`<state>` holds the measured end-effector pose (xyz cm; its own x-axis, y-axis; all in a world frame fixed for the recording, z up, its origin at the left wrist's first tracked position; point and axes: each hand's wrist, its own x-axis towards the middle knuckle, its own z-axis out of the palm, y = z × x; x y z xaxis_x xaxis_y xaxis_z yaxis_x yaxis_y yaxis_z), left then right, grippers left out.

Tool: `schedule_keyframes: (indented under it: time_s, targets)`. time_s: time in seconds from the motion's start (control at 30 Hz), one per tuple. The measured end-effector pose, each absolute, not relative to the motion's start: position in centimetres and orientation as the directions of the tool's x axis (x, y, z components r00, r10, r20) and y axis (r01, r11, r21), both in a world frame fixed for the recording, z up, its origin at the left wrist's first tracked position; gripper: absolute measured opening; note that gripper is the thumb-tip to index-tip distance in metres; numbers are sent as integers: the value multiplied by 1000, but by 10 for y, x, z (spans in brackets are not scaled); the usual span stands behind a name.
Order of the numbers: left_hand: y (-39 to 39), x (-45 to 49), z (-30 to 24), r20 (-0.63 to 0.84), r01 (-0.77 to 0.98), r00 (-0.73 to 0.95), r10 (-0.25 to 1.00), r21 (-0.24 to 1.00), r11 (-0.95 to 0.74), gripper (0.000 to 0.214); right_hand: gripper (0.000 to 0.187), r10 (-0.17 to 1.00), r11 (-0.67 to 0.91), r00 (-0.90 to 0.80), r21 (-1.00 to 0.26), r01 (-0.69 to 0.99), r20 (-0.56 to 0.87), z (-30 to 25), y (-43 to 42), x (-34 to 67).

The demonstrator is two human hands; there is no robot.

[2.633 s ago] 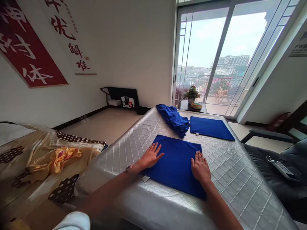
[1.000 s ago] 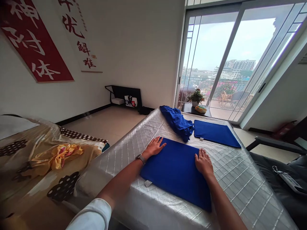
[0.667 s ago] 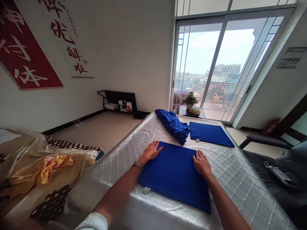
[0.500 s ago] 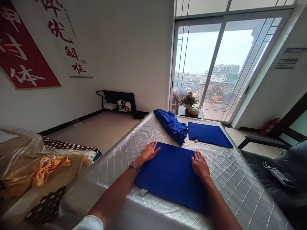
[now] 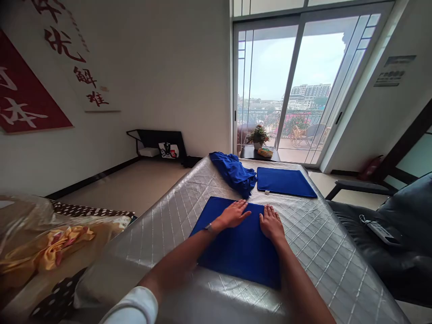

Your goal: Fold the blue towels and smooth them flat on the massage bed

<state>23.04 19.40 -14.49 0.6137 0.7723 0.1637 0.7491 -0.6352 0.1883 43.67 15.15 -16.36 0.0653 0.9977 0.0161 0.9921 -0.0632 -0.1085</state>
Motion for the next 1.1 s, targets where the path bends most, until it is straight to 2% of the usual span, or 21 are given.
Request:
schedule_keyframes:
  time_s: [0.1,0.2,0.33,0.47,0.67,0.9,1.1]
  targets:
    - [188,277,-153,194,724,627,755,212,-656,69,65,999,-37,40,-80,996,29,-168,153,440]
    - [189,282,-159,181,760,580,794,229,-608,71,66,999,-38,40,-58,998,28,-171,156,442]
    - [201,226,-158,113,842,462,879,254,-475,75,68,997,-61,64,-86,994,30,-173,159,444]
    - [215,152,-155,91,916,298,950,254,-312,69,68,997,-62,66,-114,992,34,-176,161,444]
    - [223,109,-157,107,931,210,972,283,-232,60,64,994,-67,89,-286,956,66,-171,167,454]
    - [239,100,-153,233,925,69,970,350,-150,44,60,914,-308,381,-371,876,140,-147,181,478]
    - [248,95,-157,271,900,10,963,418,-127,28,56,838,-384,519,-491,782,170,-154,183,470]
